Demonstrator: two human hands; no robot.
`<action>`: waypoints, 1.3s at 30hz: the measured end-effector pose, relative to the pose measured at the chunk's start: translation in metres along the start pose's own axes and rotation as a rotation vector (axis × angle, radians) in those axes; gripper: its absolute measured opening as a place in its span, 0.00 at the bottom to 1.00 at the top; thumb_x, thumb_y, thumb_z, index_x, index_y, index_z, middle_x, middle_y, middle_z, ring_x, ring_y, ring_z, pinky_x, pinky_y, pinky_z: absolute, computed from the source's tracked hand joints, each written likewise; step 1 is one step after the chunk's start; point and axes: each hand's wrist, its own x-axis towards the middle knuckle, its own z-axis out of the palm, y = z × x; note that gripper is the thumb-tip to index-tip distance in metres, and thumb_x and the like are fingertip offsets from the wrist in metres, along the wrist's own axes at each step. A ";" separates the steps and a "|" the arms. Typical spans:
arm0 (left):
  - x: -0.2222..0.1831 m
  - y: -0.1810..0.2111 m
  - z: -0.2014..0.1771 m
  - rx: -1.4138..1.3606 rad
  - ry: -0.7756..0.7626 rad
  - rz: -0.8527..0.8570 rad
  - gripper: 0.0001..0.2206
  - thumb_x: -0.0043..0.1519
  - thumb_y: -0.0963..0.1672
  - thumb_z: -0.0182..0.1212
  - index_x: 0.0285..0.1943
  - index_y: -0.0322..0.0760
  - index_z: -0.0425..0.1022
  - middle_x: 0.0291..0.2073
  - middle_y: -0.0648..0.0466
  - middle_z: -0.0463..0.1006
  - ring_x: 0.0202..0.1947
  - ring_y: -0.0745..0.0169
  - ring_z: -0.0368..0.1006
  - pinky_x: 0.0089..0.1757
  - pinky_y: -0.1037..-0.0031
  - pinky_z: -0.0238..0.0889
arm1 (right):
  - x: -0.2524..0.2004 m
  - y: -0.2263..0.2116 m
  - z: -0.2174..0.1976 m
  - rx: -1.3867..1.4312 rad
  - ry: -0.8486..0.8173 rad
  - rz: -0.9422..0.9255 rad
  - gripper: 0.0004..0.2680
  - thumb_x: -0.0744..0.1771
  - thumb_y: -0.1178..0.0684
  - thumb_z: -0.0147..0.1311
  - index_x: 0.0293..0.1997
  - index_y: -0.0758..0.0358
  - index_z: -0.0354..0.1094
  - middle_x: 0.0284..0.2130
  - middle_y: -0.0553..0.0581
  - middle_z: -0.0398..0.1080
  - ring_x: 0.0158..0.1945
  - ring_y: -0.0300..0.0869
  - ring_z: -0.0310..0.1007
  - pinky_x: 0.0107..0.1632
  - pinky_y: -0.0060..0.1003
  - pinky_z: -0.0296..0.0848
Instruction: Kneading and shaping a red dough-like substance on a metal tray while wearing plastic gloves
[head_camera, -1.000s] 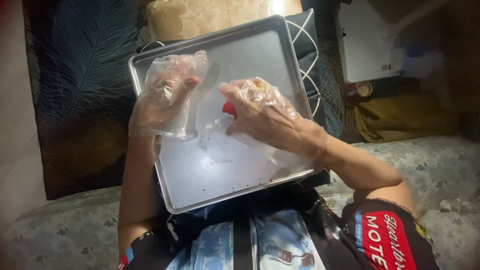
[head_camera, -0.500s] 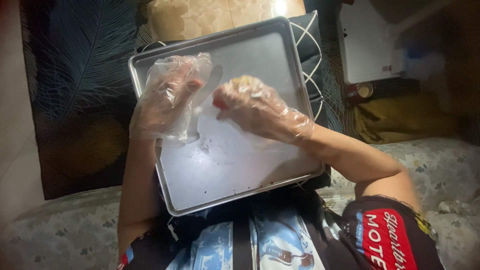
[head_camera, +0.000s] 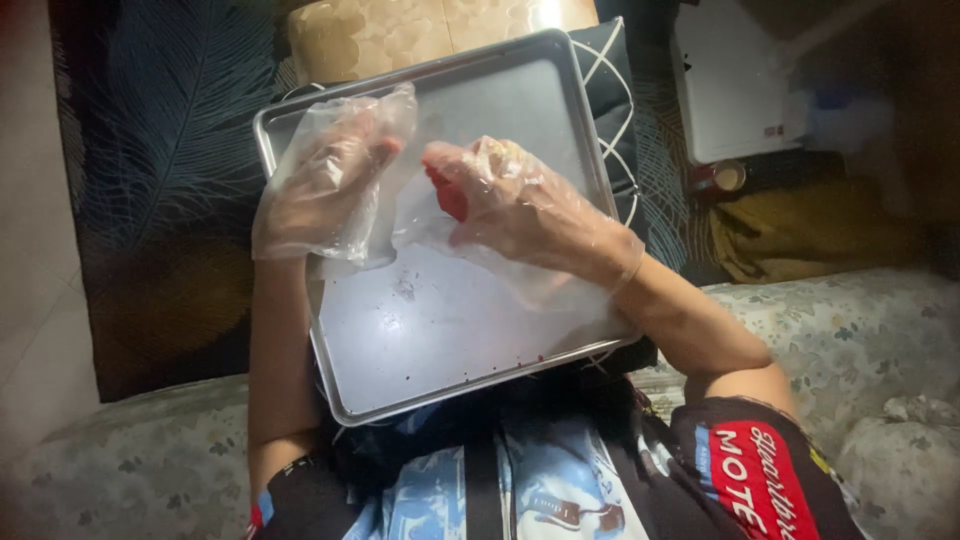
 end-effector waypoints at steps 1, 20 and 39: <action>0.001 0.001 -0.002 0.025 -0.087 -0.015 0.24 0.61 0.43 0.70 0.68 0.50 0.73 0.58 0.52 0.78 0.60 0.58 0.73 0.61 0.63 0.72 | 0.000 -0.002 -0.003 0.067 -0.038 0.075 0.17 0.61 0.53 0.67 0.49 0.66 0.64 0.33 0.61 0.73 0.38 0.52 0.74 0.45 0.46 0.74; 0.026 -0.027 0.038 -0.177 -0.340 -0.082 0.21 0.70 0.50 0.51 0.72 0.46 0.60 0.58 0.52 0.69 0.48 0.60 0.73 0.55 0.67 0.70 | -0.023 0.038 0.007 0.139 0.206 -0.196 0.24 0.66 0.59 0.61 0.70 0.66 0.55 0.43 0.63 0.74 0.46 0.55 0.73 0.52 0.45 0.74; 0.006 -0.040 0.060 -0.370 -0.165 0.103 0.27 0.69 0.41 0.64 0.78 0.48 0.62 0.55 0.47 0.77 0.50 0.57 0.74 0.53 0.66 0.72 | 0.013 0.032 0.032 -0.191 0.061 -0.173 0.32 0.55 0.40 0.71 0.58 0.72 0.62 0.45 0.69 0.65 0.49 0.59 0.64 0.49 0.53 0.69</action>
